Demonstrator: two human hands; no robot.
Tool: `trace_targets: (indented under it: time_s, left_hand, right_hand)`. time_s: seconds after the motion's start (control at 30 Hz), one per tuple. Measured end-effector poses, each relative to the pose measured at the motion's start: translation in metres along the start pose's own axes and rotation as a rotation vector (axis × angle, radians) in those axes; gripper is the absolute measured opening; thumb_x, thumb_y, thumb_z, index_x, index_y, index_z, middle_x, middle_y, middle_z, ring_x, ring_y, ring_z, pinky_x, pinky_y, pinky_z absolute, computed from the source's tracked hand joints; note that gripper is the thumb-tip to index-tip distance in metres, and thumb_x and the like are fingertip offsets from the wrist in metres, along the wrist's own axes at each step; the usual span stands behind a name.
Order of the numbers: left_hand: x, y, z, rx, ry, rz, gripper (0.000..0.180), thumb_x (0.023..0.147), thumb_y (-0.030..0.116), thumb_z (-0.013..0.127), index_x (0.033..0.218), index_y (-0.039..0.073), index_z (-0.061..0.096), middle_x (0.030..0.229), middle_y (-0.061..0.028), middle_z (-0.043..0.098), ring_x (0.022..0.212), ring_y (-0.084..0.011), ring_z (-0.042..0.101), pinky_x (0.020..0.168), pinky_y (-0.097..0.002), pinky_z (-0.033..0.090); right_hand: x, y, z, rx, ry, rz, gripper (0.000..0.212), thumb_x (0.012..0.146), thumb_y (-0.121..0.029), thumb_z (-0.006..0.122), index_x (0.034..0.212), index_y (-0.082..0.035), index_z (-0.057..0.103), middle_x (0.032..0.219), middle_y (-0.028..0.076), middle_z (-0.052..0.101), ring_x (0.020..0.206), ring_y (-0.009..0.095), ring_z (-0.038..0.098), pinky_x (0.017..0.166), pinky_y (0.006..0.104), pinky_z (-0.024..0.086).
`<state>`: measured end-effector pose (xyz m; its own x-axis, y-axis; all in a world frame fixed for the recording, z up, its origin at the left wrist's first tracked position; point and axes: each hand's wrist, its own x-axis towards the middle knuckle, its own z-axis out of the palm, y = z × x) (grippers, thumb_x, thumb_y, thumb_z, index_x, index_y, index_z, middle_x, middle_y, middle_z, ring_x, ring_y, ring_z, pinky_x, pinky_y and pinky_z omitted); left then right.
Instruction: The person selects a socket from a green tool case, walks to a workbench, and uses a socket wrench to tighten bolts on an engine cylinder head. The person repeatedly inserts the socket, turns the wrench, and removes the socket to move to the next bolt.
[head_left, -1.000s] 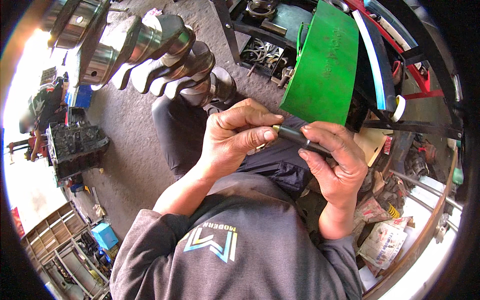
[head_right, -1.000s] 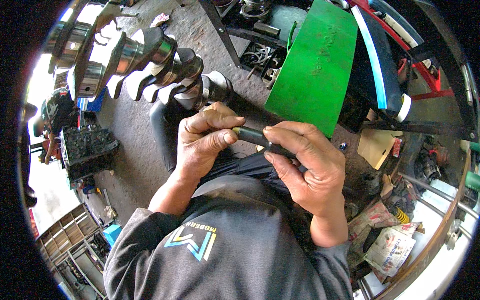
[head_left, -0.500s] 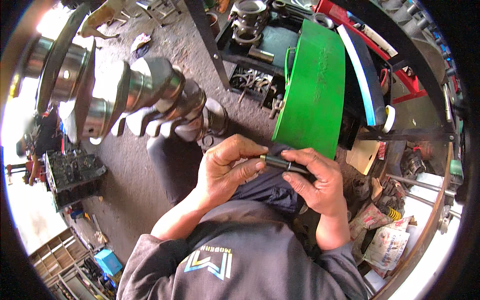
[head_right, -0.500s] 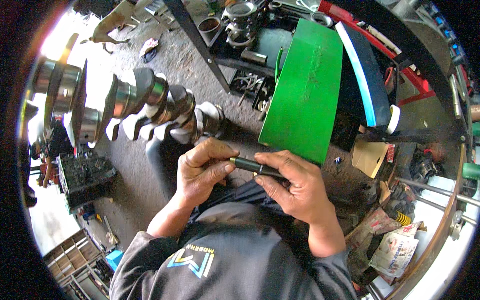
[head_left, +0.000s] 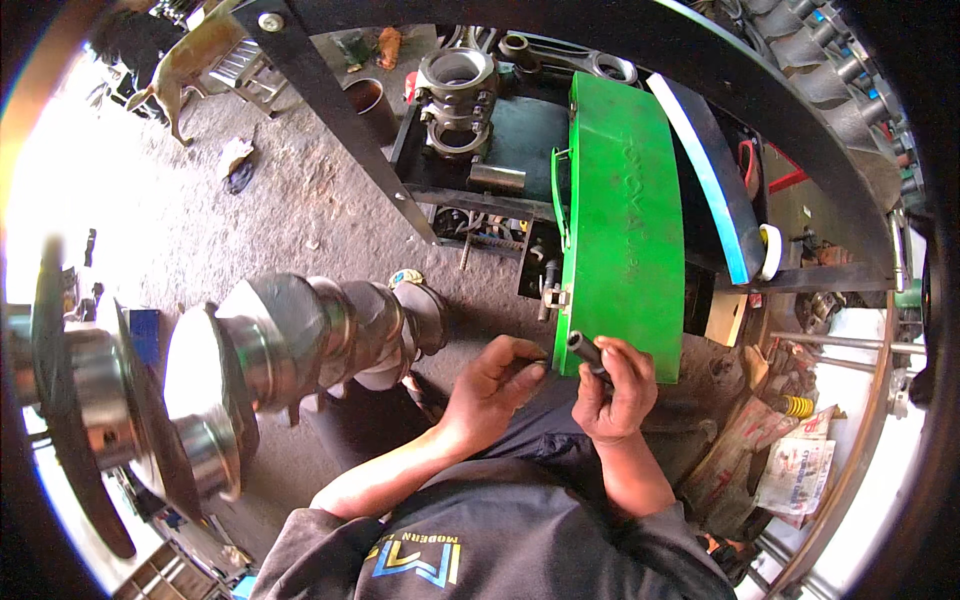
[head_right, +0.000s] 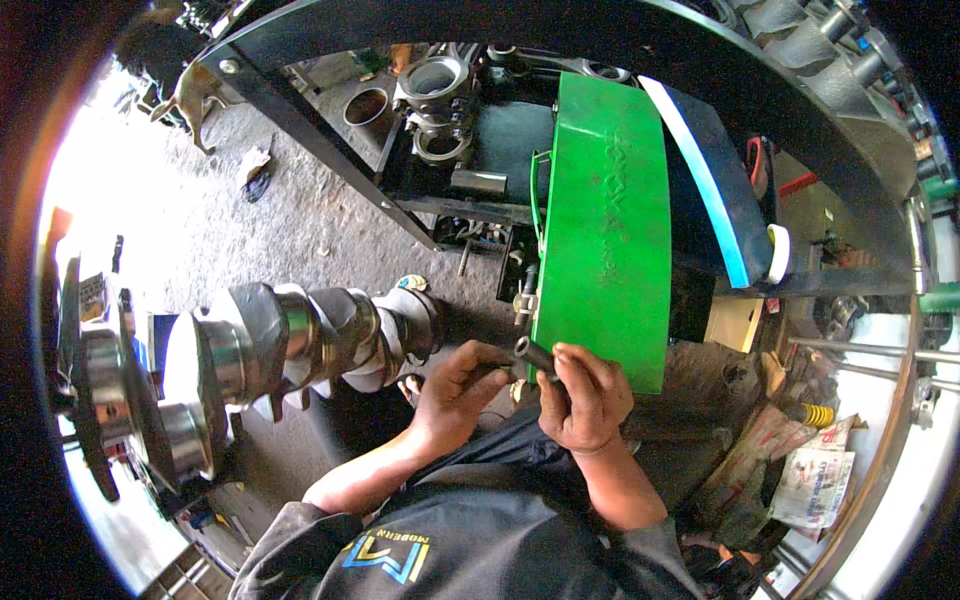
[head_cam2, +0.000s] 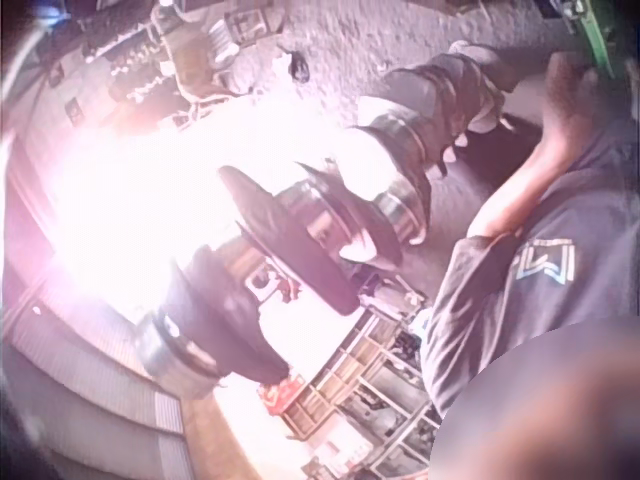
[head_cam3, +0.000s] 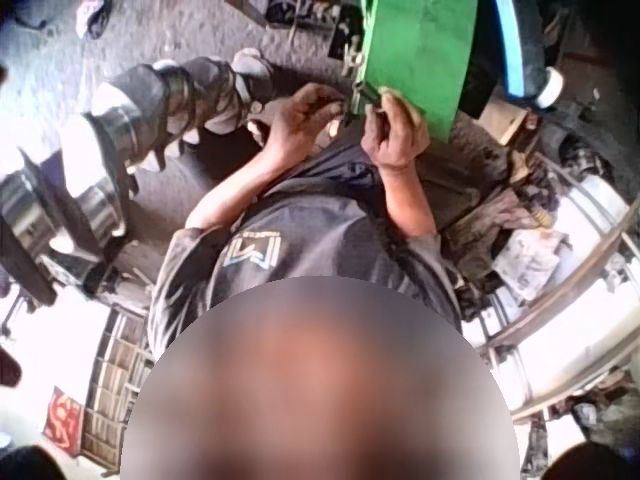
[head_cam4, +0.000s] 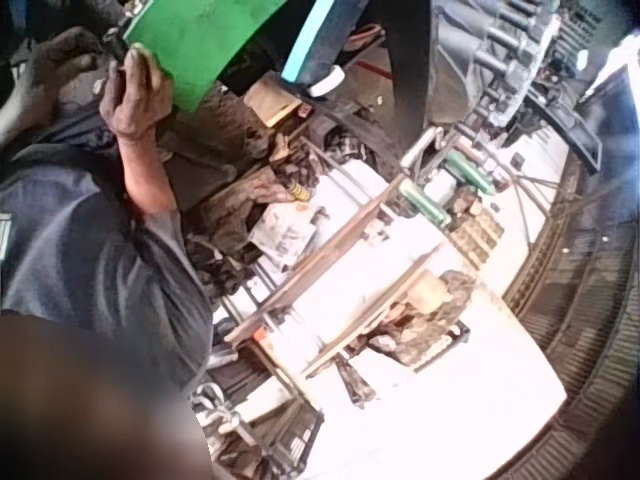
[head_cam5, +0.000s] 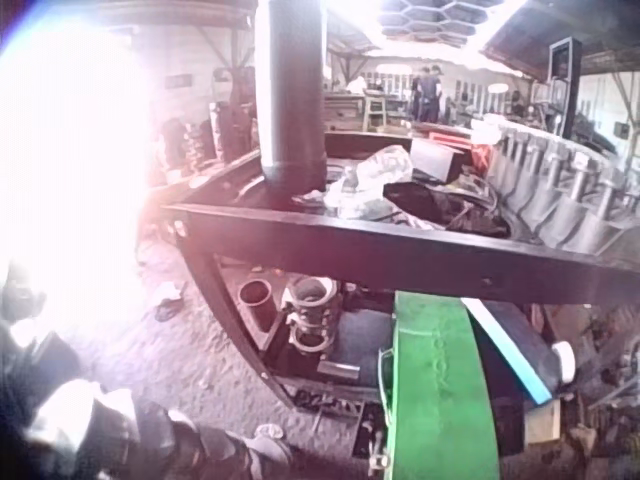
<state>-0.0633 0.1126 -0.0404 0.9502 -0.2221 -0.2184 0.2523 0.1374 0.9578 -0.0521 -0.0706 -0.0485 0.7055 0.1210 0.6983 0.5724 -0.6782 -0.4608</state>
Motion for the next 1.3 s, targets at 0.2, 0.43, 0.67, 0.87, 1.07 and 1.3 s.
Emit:
trace_targets:
  time_s: [0.2, 0.43, 0.67, 0.87, 1.07, 1.3]
  left_hand:
    - [0.014, 0.011, 0.004, 0.067, -0.041, -0.069, 0.015, 0.099, 0.006, 0.062, 0.113, 0.001, 0.057, 0.094, -0.0012, 0.060, 0.089, -0.0071, 0.053, 0.081, -0.0248, 0.047]
    - [-0.079, 0.074, 0.002, 0.537, -0.198, -0.313, 0.024, 0.089, 0.015, 0.065, 0.107, -0.002, 0.065, 0.100, -0.0230, 0.068, 0.096, -0.0384, 0.067, 0.085, -0.0423, 0.052]
    - [-0.186, 0.175, -0.026, 0.836, -0.356, -0.459, 0.026, 0.089, 0.021, 0.059, 0.099, -0.002, 0.067, 0.098, -0.0237, 0.068, 0.096, -0.0414, 0.065, 0.088, -0.0453, 0.051]
    - [-0.251, 0.293, -0.080, 0.832, -0.091, -0.705, 0.033, 0.093, 0.030, 0.060, 0.102, -0.001, 0.068, 0.097, -0.0258, 0.069, 0.095, -0.0430, 0.067, 0.087, -0.0497, 0.051]
    - [-0.319, 0.287, -0.221, 0.778, 0.455, -0.727, 0.034, 0.091, 0.029, 0.059, 0.100, -0.002, 0.067, 0.095, -0.0280, 0.069, 0.095, -0.0447, 0.066, 0.084, -0.0495, 0.052]
    - [-0.460, 0.220, -0.430, 1.283, -0.368, -1.150, 0.022, 0.084, 0.017, 0.063, 0.095, 0.005, 0.077, 0.096, -0.0185, 0.074, 0.089, -0.0326, 0.073, 0.080, -0.0400, 0.059]
  right_hand:
    - [0.016, -0.011, -0.005, 0.042, -0.057, 0.119, 0.036, 0.086, -0.003, 0.073, 0.119, -0.005, 0.060, 0.110, 0.014, 0.068, 0.089, 0.031, 0.069, 0.077, 0.0394, 0.055]
    - [0.038, -0.053, -0.062, 0.082, 0.060, 0.636, 0.029, 0.100, -0.005, 0.060, 0.127, 0.002, 0.059, 0.112, 0.010, 0.065, 0.094, 0.015, 0.060, 0.081, 0.0283, 0.049]
    - [0.053, -0.116, -0.128, 0.105, -0.018, 1.213, 0.028, 0.102, -0.015, 0.060, 0.125, 0.000, 0.061, 0.111, 0.010, 0.067, 0.095, 0.014, 0.062, 0.082, 0.0275, 0.050]
    - [0.144, -0.210, -0.205, 0.576, -0.084, 1.545, 0.021, 0.099, -0.022, 0.063, 0.105, -0.002, 0.065, 0.077, 0.000, 0.064, 0.053, 0.006, 0.048, 0.044, 0.0225, 0.038]
    - [0.289, -0.267, -0.214, 0.508, 0.056, 1.541, 0.024, 0.097, -0.034, 0.059, 0.098, -0.010, 0.059, 0.069, -0.001, 0.054, 0.050, 0.006, 0.044, 0.043, 0.0212, 0.034]
    - [0.460, -0.429, -0.117, 0.673, 0.148, 0.979, 0.028, 0.101, -0.029, 0.059, 0.110, -0.003, 0.061, 0.068, -0.004, 0.043, 0.056, 0.004, 0.038, 0.047, 0.0207, 0.028]
